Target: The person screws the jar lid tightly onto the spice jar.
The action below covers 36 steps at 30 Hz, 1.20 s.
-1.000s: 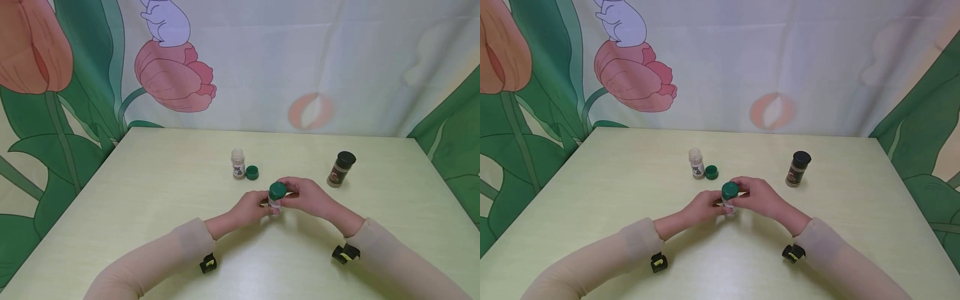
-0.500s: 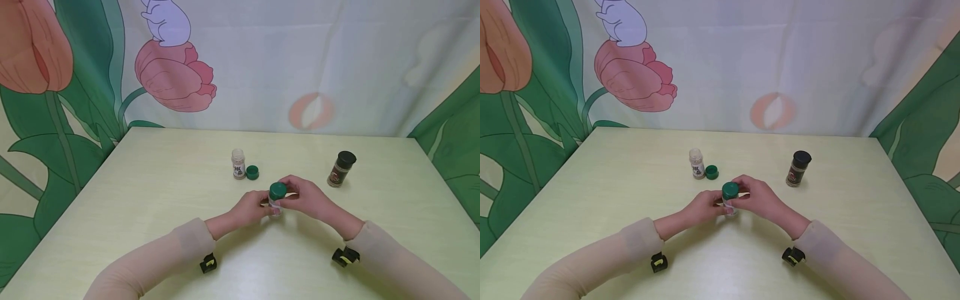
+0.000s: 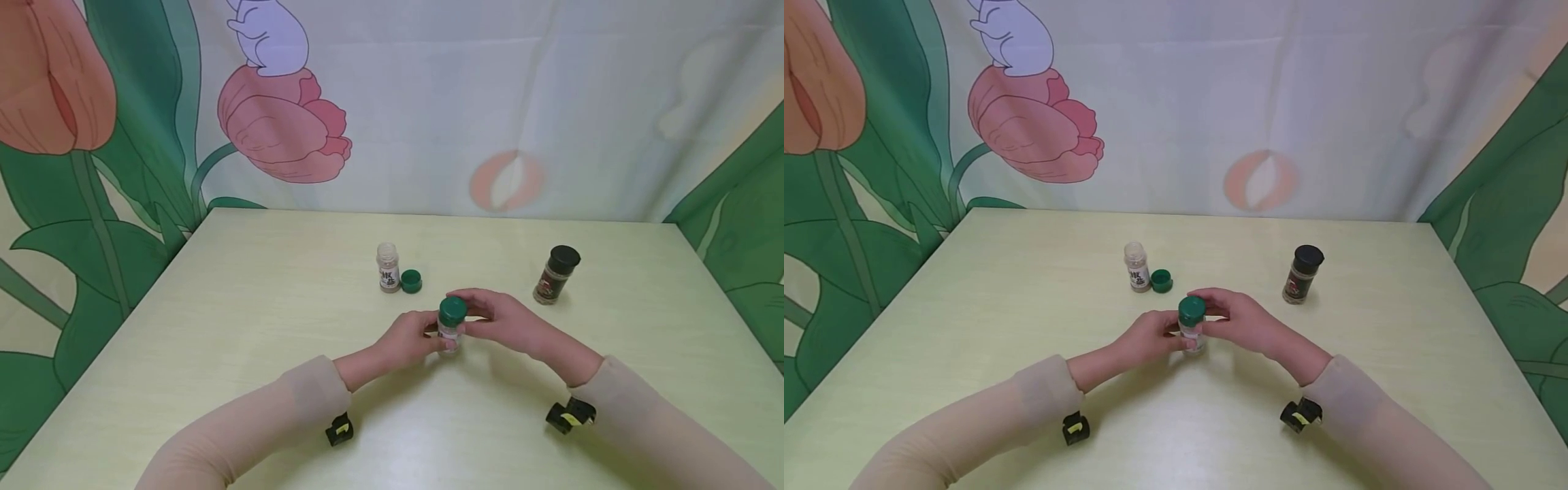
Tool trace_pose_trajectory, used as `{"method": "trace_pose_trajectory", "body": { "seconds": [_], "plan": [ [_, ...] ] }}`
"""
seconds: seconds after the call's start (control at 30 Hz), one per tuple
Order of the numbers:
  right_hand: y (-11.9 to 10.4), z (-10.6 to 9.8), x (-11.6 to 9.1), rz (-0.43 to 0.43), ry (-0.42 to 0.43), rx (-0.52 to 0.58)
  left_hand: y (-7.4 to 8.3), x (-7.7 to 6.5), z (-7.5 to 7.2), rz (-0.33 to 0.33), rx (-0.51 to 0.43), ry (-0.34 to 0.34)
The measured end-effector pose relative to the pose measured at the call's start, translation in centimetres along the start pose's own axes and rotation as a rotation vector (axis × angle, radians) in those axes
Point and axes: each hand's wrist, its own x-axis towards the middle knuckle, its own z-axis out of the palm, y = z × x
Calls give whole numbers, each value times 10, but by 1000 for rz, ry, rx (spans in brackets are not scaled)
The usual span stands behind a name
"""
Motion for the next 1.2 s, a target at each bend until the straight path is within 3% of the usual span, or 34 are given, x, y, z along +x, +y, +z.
{"method": "trace_pose_trajectory", "body": {
  "seconds": [0.5, 0.77, 1.2],
  "plan": [
    [5, 10, 2, -12, 109, 0, 2, -3, -2, 11, 9, -10],
    [6, 14, 2, 40, 164, 10, 1, -2, -1, 5, 14, -13],
    [-3, 7, -5, -22, 14, 22, 1, -1, 0, -26, -8, -4]
  ]
}}
